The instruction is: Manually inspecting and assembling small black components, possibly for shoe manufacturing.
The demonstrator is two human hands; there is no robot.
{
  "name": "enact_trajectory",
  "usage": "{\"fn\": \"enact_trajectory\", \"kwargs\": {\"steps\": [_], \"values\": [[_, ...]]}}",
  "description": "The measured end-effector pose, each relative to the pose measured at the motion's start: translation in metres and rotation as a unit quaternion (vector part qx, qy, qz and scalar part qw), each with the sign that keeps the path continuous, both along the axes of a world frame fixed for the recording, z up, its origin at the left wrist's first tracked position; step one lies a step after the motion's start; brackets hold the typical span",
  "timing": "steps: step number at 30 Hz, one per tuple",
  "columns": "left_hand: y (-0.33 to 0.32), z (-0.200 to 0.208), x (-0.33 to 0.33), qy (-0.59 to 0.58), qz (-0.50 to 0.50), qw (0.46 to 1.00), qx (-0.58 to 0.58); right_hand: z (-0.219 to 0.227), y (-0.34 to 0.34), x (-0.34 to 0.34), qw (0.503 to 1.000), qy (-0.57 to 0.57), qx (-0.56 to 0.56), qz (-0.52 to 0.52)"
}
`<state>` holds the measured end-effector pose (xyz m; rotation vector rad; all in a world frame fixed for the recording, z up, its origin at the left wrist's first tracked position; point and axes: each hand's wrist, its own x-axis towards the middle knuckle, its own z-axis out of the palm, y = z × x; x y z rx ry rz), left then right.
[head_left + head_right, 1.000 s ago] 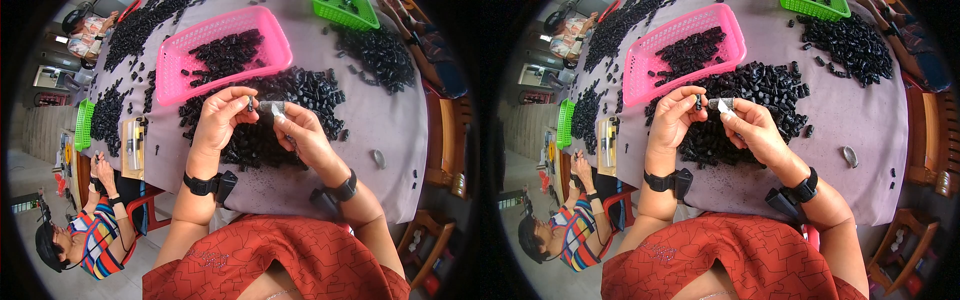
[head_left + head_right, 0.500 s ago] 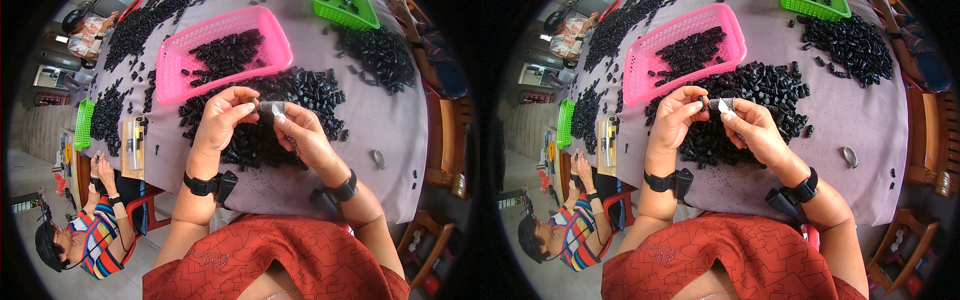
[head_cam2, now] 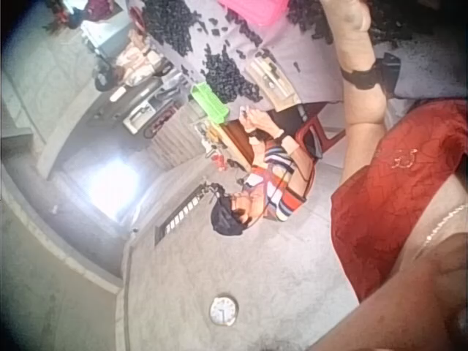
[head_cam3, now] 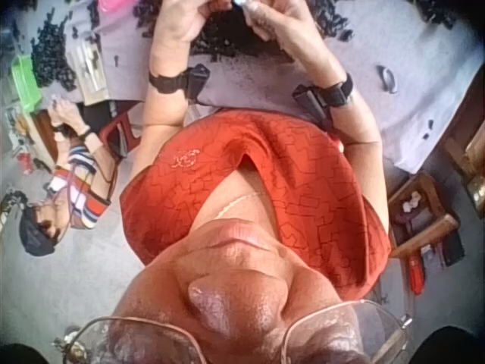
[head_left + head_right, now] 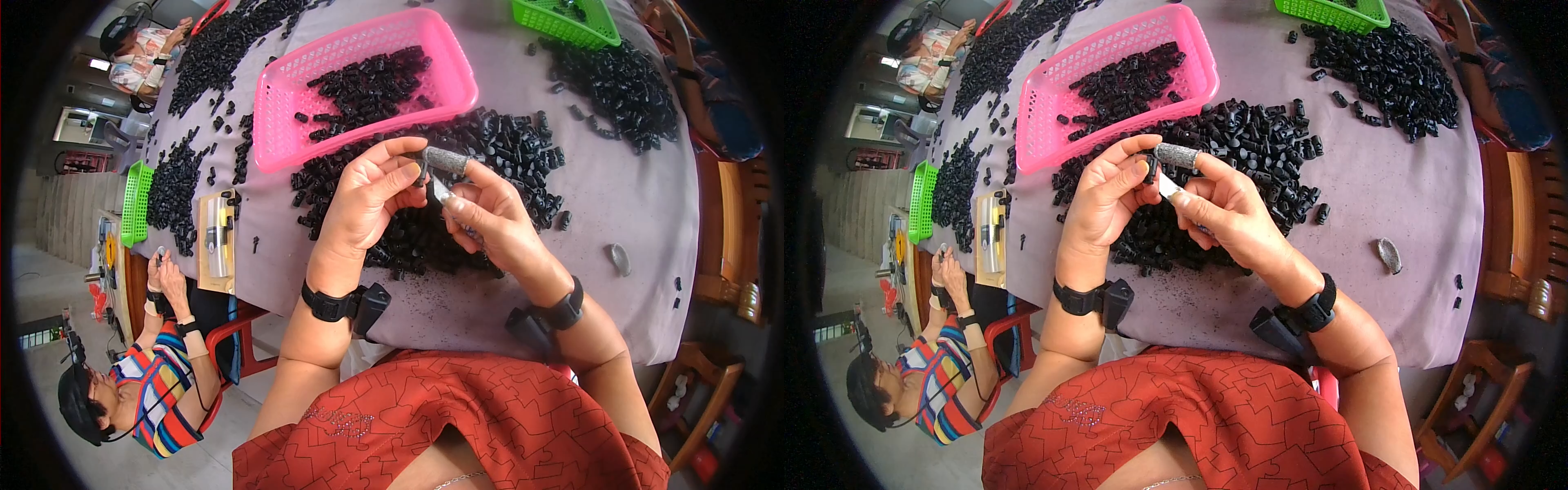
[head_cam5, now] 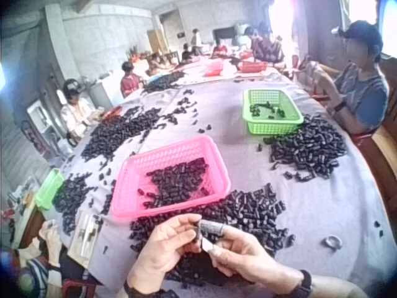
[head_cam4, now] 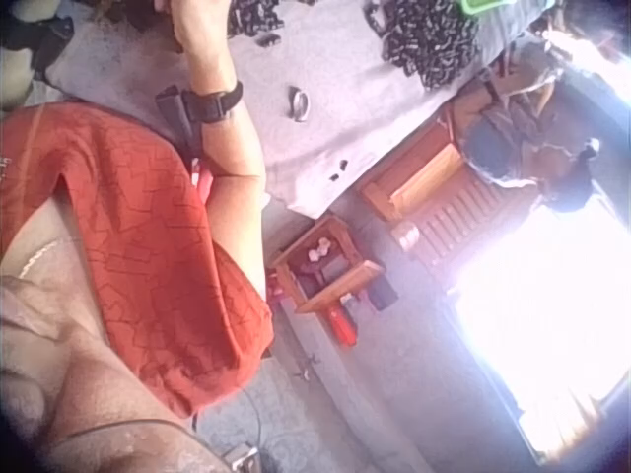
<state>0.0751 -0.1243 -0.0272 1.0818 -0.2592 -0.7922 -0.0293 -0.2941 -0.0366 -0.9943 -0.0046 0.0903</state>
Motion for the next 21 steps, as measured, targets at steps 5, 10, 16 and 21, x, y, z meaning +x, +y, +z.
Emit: {"fn": "enact_trajectory", "kwargs": {"steps": [5,10,16,21], "values": [[-0.0038,-0.0002,-0.003,0.023,-0.027,0.999,-0.006,0.0042,0.0011,-0.0006,1.0,0.008,-0.008,0.025],[-0.0039,-0.0033,-0.0037,0.04,-0.043,0.998,-0.021,0.0068,0.001,-0.0007,0.999,0.014,0.002,0.035],[-0.0054,-0.0059,-0.0037,0.057,-0.038,0.997,-0.029,0.0058,-0.0005,-0.0012,0.999,0.004,-0.005,0.047],[-0.004,-0.0081,-0.0021,0.07,-0.06,0.994,-0.052,0.0066,-0.0016,-0.0007,0.999,0.003,-0.003,0.051]]}}
